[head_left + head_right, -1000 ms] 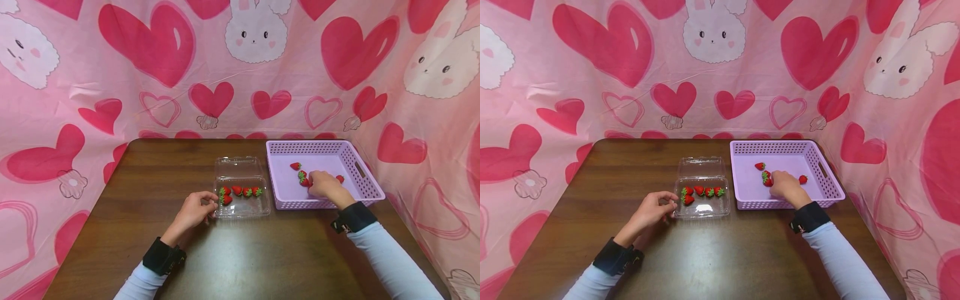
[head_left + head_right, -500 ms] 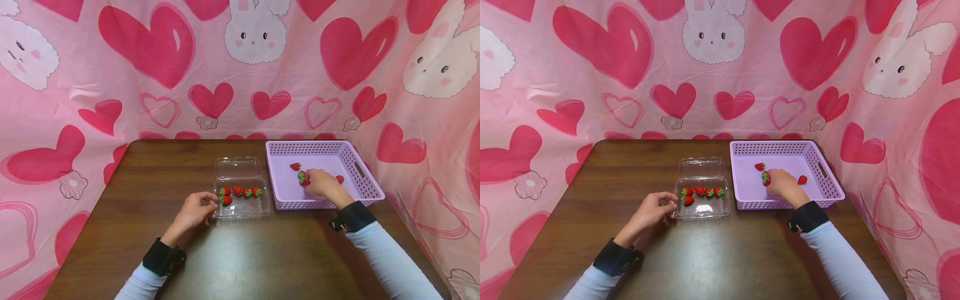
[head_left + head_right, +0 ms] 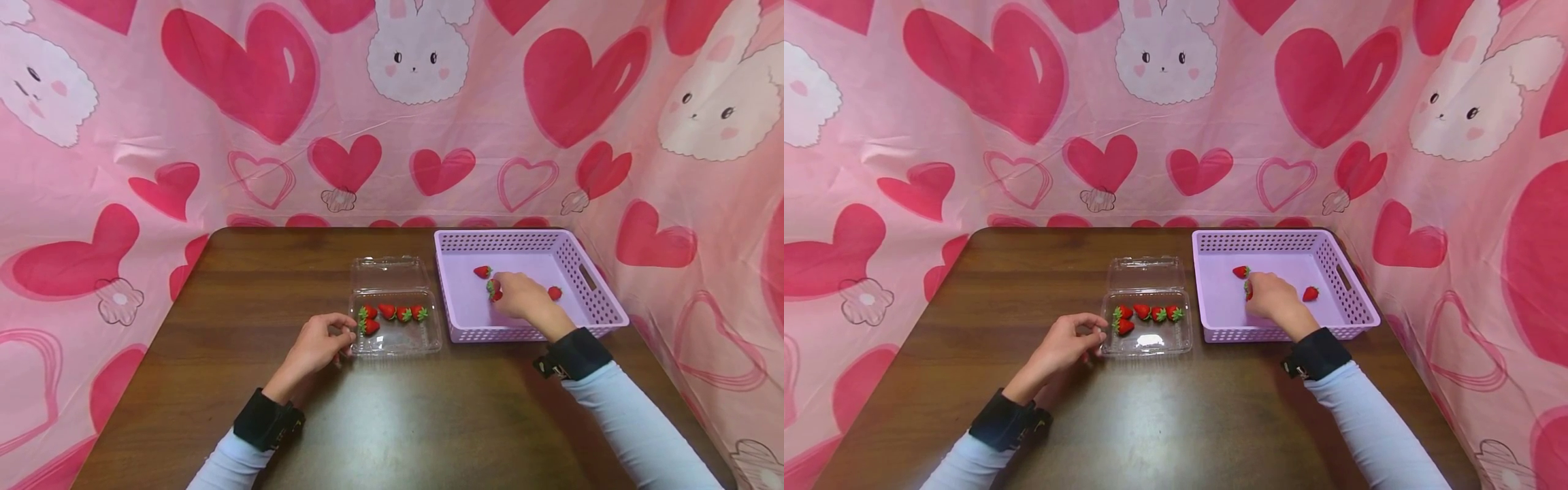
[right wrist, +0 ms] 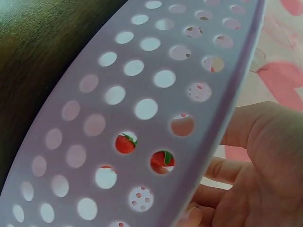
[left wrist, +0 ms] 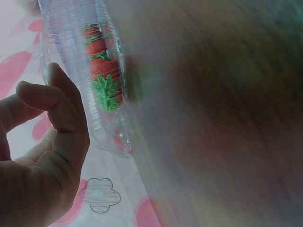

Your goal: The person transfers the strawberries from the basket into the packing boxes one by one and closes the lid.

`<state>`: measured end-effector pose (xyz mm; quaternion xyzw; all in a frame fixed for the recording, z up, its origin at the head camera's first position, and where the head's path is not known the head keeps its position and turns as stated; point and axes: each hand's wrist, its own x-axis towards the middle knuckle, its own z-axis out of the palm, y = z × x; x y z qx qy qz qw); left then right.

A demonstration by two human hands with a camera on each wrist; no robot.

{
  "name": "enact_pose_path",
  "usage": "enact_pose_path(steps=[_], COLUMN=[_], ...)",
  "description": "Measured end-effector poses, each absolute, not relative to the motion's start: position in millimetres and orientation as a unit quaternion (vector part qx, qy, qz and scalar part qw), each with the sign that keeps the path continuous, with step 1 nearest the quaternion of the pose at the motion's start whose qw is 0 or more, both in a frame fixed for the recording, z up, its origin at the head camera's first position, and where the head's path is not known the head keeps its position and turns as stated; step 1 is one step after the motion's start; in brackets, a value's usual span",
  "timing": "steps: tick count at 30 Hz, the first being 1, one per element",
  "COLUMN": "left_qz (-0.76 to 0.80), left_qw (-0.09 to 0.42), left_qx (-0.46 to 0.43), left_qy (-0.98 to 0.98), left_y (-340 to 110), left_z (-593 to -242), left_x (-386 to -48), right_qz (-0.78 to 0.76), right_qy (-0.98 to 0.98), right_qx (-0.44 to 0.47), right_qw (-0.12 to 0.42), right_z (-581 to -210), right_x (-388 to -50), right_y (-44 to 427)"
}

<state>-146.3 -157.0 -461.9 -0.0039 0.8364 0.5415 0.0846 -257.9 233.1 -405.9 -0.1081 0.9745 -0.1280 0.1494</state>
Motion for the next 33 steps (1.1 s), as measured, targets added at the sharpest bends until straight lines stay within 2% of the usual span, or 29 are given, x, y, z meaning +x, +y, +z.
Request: enact_pose_path(steps=[16, 33], left_qz=[0.538, 0.54], left_qw=[0.082, 0.08], left_qx=[-0.005, -0.002], left_qy=[0.839, 0.838], left_y=[-157, -157], left_z=[-461, -462], left_x=[-147, -148], right_qz=[-0.126, -0.126], right_qy=[0.976, 0.978], right_qx=[-0.112, -0.139], right_qw=[0.135, 0.093], right_z=[-403, -401], right_x=[-260, -257], right_y=[221, 210])
